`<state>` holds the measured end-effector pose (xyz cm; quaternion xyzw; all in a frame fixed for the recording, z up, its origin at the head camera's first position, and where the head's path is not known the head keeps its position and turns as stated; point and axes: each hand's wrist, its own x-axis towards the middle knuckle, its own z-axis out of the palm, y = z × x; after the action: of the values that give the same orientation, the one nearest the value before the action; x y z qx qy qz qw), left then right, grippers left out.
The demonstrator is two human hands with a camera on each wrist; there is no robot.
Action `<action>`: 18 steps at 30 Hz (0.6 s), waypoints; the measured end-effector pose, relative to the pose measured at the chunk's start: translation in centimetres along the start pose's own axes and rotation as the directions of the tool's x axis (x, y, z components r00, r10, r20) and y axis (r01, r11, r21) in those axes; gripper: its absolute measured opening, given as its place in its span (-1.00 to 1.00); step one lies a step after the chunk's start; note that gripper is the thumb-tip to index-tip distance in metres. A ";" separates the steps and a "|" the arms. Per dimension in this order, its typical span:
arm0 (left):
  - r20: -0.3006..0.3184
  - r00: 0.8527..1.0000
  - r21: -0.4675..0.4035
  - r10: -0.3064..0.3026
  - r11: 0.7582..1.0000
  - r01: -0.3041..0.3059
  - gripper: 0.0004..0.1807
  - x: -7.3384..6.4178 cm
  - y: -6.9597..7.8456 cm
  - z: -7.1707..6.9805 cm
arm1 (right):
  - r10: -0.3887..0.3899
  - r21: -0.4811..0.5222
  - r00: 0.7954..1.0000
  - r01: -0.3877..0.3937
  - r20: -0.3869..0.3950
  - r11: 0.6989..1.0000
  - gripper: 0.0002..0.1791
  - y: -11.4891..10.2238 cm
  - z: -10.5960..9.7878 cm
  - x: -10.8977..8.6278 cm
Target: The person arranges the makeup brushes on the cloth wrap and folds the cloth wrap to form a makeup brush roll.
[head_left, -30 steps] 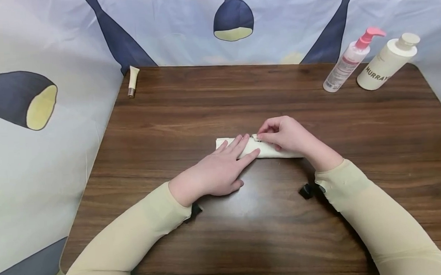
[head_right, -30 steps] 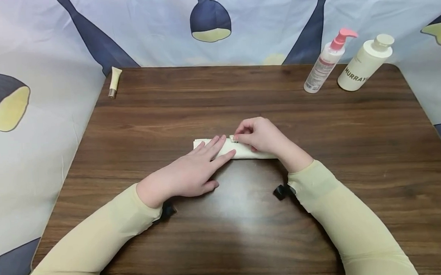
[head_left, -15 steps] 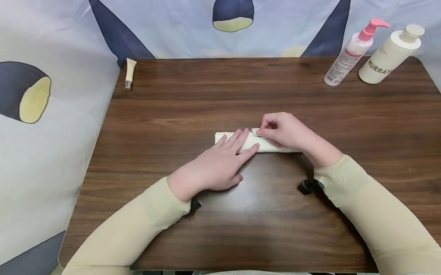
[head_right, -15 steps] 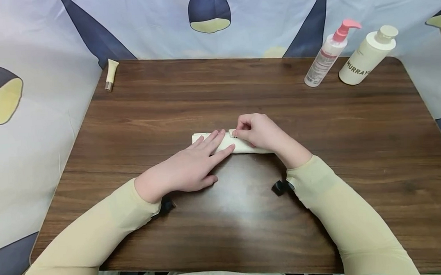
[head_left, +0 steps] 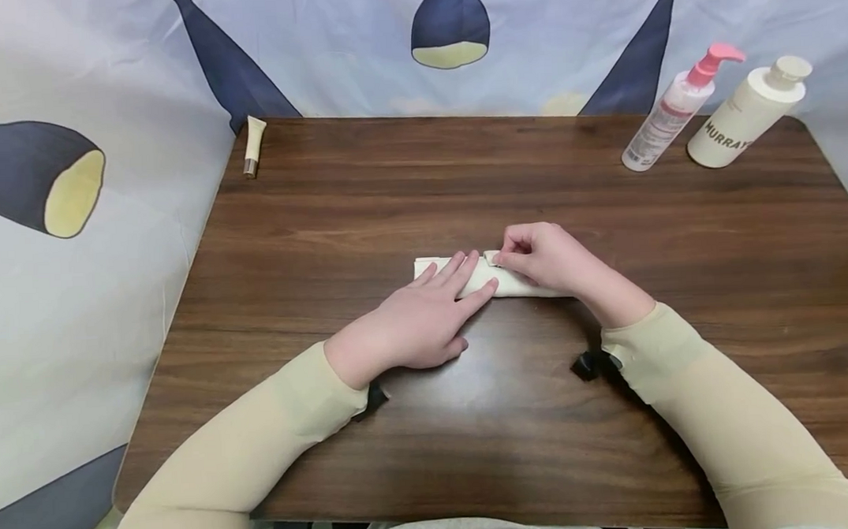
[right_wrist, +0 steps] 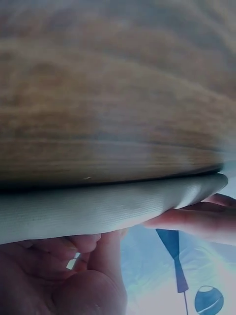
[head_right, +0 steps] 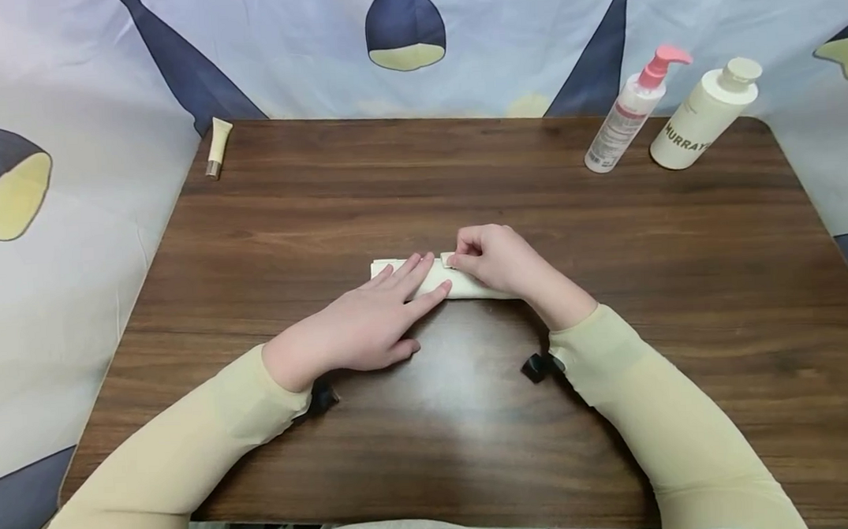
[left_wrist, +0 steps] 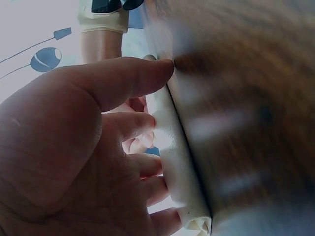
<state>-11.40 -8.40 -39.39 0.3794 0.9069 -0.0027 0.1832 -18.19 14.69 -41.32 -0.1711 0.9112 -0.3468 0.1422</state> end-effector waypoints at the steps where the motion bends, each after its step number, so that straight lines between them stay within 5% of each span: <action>1: 0.005 1.000 0.000 0.003 1.000 -0.003 -0.09 0.0 0.0 0.0 | -0.003 -0.017 1.000 0.003 -0.007 1.000 -0.75 0.0 0.2 0.0; 8: -0.013 1.000 0.014 -0.019 1.000 0.019 -0.10 0.1 -0.3 0.2 | -0.017 -0.056 0.997 0.013 -0.072 0.998 -0.78 -0.1 0.7 0.3; 13: 0.002 1.000 -0.065 0.017 0.998 -0.017 -0.11 0.4 -0.2 0.9 | 0.030 -0.052 0.998 -0.032 -0.048 0.998 -0.81 0.5 0.7 -0.4; 18: -0.071 0.997 -0.140 0.023 0.990 -0.033 -0.16 0.0 -0.9 1.7 | 0.008 -0.049 0.995 -0.013 -0.102 0.999 -0.85 1.5 0.4 -2.5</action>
<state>-11.45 -9.32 -41.12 0.3782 0.9051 0.0773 0.1781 -16.11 16.48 -42.30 -0.1521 0.9264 -0.3317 0.0933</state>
